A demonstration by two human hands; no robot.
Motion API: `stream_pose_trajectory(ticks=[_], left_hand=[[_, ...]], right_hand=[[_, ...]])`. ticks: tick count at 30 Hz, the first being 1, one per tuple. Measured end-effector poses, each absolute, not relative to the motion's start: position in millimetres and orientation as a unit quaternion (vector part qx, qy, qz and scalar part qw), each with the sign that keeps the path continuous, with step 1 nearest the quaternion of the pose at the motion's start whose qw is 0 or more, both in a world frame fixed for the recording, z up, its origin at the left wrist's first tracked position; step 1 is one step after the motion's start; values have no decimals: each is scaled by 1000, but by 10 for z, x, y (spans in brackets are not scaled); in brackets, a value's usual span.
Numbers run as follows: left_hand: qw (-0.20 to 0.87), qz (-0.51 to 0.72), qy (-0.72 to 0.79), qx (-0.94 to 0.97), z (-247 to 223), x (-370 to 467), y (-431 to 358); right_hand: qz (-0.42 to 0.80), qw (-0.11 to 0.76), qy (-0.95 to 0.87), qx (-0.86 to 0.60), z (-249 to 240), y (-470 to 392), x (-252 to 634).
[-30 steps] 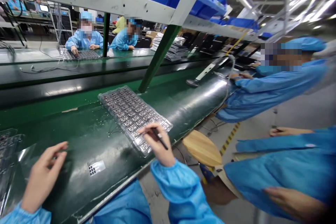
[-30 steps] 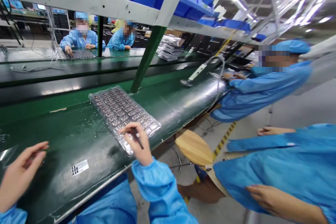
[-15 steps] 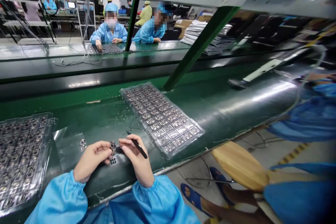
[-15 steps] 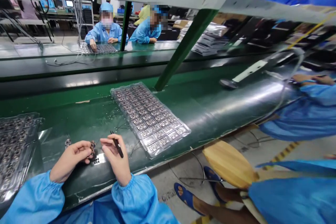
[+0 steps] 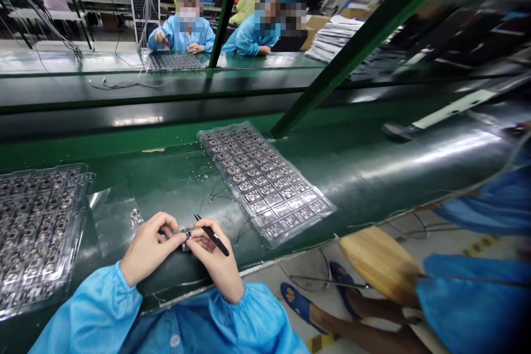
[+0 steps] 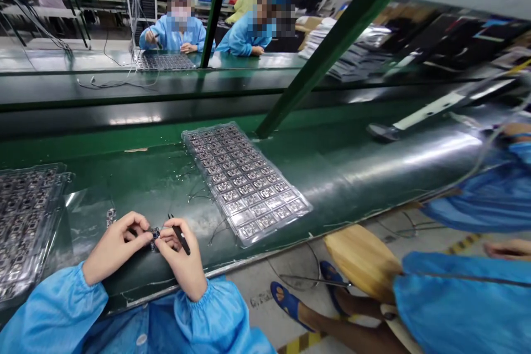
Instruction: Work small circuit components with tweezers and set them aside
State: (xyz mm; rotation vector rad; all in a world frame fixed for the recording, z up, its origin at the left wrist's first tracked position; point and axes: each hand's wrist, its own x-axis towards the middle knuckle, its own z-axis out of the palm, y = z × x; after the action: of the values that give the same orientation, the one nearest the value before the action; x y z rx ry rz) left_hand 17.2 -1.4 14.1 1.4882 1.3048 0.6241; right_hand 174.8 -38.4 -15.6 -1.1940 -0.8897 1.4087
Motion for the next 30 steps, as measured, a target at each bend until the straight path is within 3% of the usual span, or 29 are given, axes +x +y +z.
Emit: stream_pose_trajectory(ticks=[10, 30], left_hand=[[562, 224, 507, 614, 119, 130, 34], [578, 233, 496, 605, 110, 109, 47]], right_hand=[[602, 448, -417, -513, -159, -447, 1734], [635, 467, -373, -490, -176, -443, 1738]])
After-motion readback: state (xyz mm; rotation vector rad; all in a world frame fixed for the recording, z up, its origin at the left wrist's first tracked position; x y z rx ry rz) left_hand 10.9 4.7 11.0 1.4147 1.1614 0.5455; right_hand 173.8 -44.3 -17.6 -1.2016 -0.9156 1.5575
